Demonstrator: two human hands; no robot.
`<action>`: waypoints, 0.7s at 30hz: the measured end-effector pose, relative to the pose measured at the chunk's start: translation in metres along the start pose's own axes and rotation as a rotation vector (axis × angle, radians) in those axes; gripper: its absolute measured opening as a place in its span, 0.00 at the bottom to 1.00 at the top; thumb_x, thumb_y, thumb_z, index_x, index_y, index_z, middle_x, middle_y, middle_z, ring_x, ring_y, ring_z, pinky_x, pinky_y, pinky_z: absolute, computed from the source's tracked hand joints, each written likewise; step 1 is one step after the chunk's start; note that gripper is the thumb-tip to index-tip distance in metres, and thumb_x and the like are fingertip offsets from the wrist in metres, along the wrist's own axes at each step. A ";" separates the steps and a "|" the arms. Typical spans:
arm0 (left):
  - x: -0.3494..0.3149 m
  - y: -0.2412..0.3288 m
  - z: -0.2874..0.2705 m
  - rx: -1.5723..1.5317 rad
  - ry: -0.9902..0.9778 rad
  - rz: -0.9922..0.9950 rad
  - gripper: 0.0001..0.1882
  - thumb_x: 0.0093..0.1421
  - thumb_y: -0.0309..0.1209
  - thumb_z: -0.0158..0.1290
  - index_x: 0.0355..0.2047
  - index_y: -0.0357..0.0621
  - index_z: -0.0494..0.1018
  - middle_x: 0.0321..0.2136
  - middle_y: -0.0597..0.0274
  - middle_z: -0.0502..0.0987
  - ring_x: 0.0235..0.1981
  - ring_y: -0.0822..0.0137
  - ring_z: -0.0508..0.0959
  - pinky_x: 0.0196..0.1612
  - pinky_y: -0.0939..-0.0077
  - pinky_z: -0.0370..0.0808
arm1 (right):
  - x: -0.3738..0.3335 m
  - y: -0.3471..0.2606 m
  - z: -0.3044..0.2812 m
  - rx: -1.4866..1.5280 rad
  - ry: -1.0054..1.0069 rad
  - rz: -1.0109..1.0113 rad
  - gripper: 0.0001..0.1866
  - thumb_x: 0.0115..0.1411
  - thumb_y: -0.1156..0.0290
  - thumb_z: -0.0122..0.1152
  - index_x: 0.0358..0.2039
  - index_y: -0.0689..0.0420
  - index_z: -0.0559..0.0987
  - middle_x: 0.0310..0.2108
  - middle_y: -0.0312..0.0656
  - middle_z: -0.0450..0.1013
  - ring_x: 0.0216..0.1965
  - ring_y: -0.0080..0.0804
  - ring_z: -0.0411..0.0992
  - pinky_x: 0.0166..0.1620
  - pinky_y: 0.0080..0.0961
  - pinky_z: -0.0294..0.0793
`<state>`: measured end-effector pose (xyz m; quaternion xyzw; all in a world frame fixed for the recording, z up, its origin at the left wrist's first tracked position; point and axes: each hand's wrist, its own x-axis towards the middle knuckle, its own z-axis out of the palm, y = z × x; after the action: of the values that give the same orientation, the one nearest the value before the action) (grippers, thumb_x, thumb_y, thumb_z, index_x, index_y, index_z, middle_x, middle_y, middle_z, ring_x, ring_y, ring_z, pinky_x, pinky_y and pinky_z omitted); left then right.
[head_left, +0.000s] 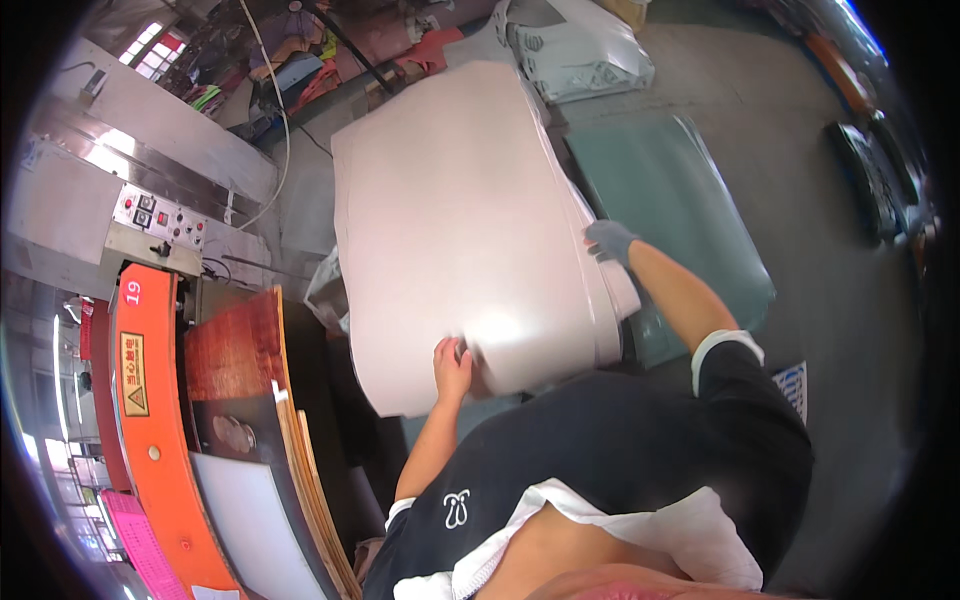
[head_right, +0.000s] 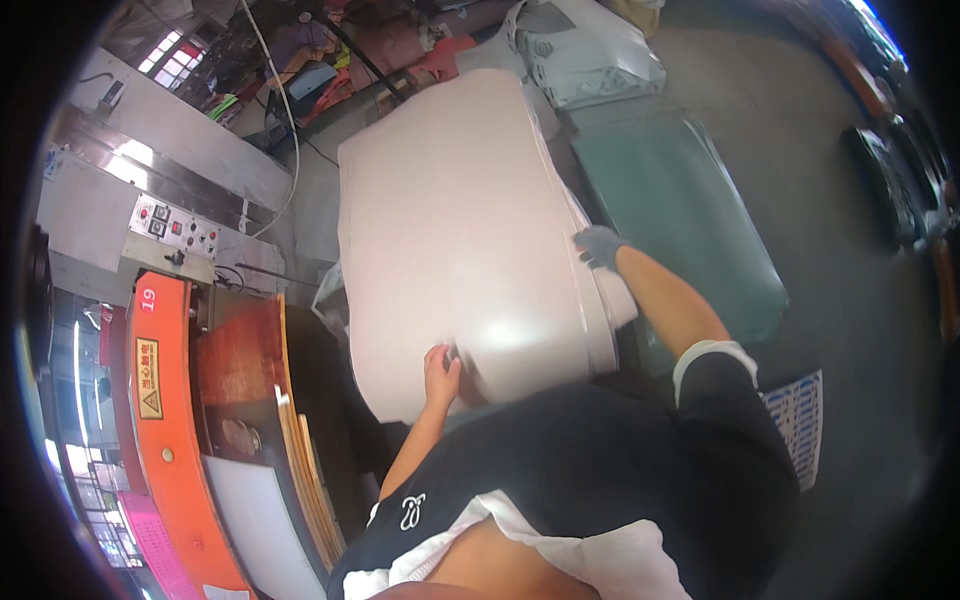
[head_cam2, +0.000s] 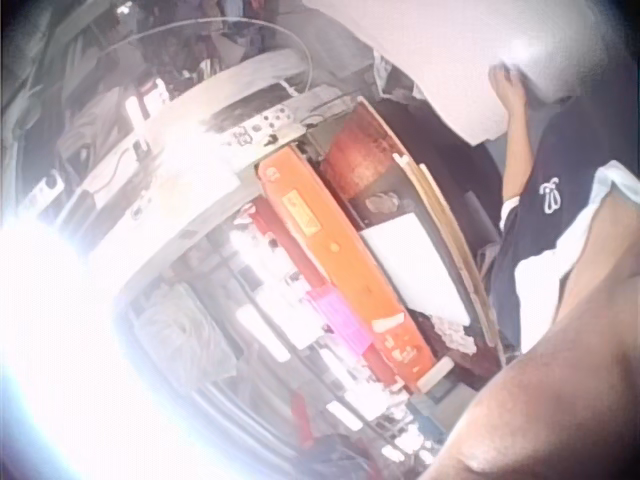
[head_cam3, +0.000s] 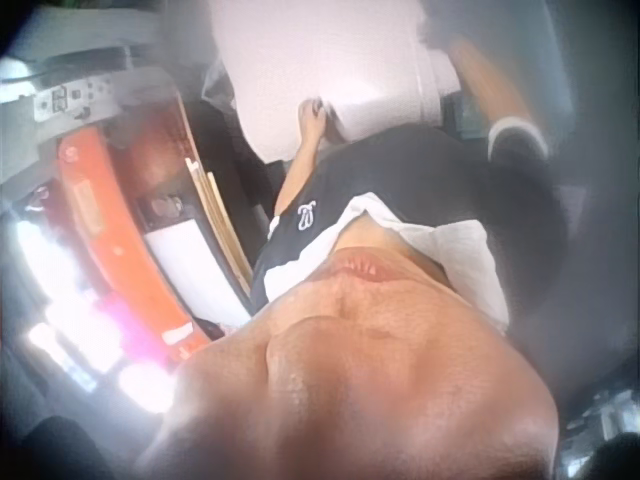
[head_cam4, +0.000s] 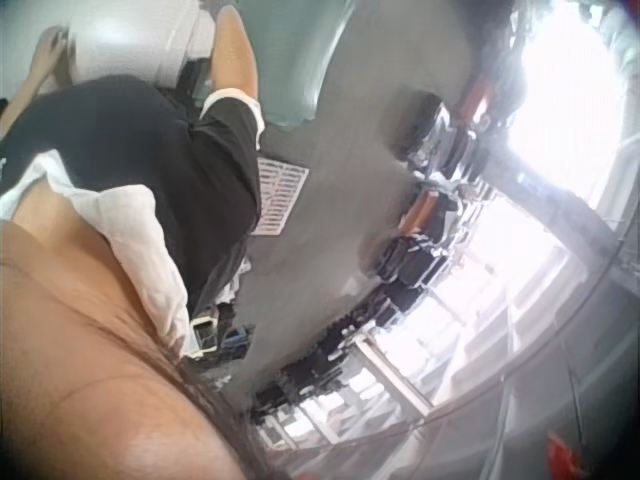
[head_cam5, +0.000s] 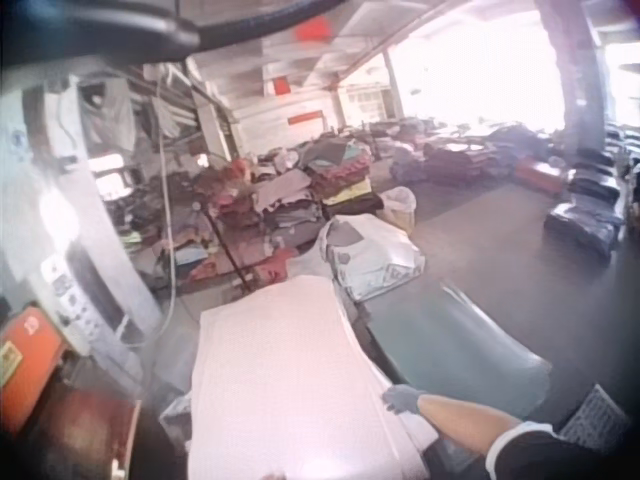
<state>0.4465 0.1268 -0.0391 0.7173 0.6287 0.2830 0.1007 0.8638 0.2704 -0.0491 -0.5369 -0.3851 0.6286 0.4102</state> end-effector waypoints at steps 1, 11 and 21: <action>0.009 0.000 0.003 0.033 0.028 -0.069 0.22 0.54 0.34 0.53 0.49 0.39 0.68 0.53 0.44 0.64 0.54 0.48 0.64 0.57 0.61 0.62 | 0.019 -0.005 0.013 -0.013 -0.046 -0.020 0.21 0.56 0.56 0.55 0.44 0.58 0.71 0.36 0.41 0.70 0.28 0.29 0.69 0.27 0.27 0.69; -0.004 -0.001 -0.007 0.445 -0.036 -0.241 0.32 0.57 0.43 0.52 0.59 0.44 0.58 0.61 0.46 0.54 0.61 0.43 0.53 0.58 0.45 0.53 | 0.116 -0.058 0.052 -0.331 0.422 -0.106 0.33 0.48 0.55 0.58 0.49 0.64 0.68 0.52 0.59 0.65 0.53 0.52 0.65 0.54 0.37 0.65; -0.051 0.023 -0.005 0.499 0.047 -0.289 0.33 0.55 0.45 0.47 0.59 0.43 0.57 0.61 0.46 0.53 0.61 0.39 0.50 0.58 0.36 0.45 | 0.222 -0.165 -0.011 -0.499 0.645 0.054 0.31 0.47 0.53 0.60 0.47 0.62 0.73 0.49 0.56 0.69 0.51 0.49 0.68 0.52 0.36 0.68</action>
<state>0.4608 0.0723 -0.0376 0.6160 0.7769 0.1187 -0.0543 0.8723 0.5378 0.0222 -0.7994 -0.3633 0.3259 0.3502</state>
